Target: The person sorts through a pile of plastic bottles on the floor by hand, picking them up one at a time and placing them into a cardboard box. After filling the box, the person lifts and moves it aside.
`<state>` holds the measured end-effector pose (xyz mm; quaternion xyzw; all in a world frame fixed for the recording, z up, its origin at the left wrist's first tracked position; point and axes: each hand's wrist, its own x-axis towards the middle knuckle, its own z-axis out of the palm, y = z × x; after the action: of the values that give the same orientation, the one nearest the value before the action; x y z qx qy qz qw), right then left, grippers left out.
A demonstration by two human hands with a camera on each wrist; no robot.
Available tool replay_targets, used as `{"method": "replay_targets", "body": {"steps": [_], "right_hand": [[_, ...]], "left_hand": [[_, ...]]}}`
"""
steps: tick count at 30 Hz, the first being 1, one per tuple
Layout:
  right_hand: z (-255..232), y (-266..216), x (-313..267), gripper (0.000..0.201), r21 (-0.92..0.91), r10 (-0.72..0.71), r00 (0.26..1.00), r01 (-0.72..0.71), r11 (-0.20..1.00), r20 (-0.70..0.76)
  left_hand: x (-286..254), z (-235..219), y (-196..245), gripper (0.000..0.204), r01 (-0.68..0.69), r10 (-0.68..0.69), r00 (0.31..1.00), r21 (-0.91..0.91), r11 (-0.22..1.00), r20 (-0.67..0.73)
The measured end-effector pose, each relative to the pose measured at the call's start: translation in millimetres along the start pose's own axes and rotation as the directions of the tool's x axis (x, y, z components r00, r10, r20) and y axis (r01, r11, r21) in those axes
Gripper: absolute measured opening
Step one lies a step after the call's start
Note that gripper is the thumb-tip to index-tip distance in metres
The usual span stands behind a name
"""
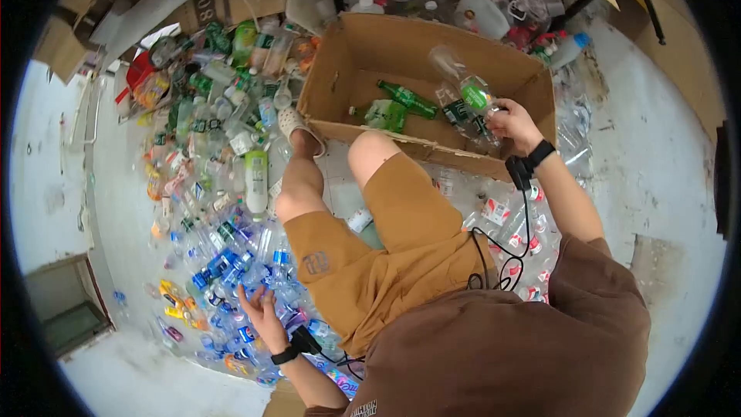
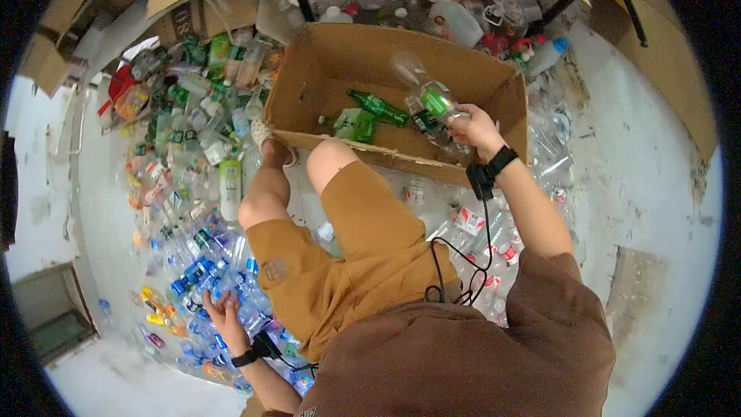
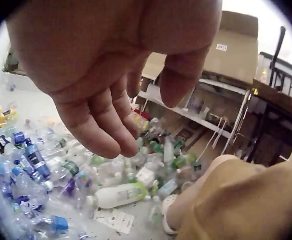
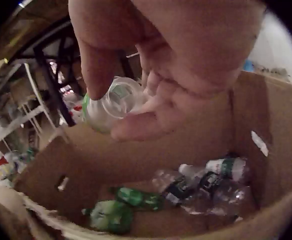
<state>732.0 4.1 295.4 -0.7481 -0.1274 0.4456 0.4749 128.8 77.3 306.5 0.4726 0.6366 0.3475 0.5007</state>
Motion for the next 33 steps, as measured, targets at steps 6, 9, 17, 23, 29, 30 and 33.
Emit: {"method": "replay_targets", "body": {"steps": [6,9,17,23,29,30,33], "right_hand": [[-45,58,83,0.055,-0.230,0.328,0.944,-0.310,0.922,0.043],[-36,82,107,0.050,-0.375,0.378,0.918,-0.311,0.873,0.119],[-16,115,161,0.033,-0.829,0.396,0.889,-0.033,0.558,0.231],[-10,107,159,0.053,-0.804,0.410,0.883,-0.066,0.591,0.229],[-4,93,141,0.058,-0.749,0.162,0.976,0.005,0.662,0.149],[-3,96,143,0.058,-0.705,0.090,0.976,0.076,0.705,0.196],[26,54,95,0.054,-0.575,0.042,0.945,0.162,0.802,0.324]], "left_hand": [[-8,-5,-8,0.062,0.194,-0.192,0.981,0.079,0.978,-0.037],[-6,-11,-16,0.061,0.218,-0.216,0.976,0.088,0.972,-0.033],[-9,-13,-3,0.059,0.223,-0.222,0.975,0.129,0.966,-0.022],[-7,-17,-8,0.059,0.217,-0.217,0.976,0.164,0.962,-0.018],[-3,-15,-16,0.060,0.212,-0.213,0.977,0.127,0.969,-0.007],[-2,-16,-18,0.060,0.212,-0.215,0.977,0.145,0.966,0.002],[0,-22,-33,0.060,0.192,-0.193,0.981,0.102,0.976,0.003]]}}
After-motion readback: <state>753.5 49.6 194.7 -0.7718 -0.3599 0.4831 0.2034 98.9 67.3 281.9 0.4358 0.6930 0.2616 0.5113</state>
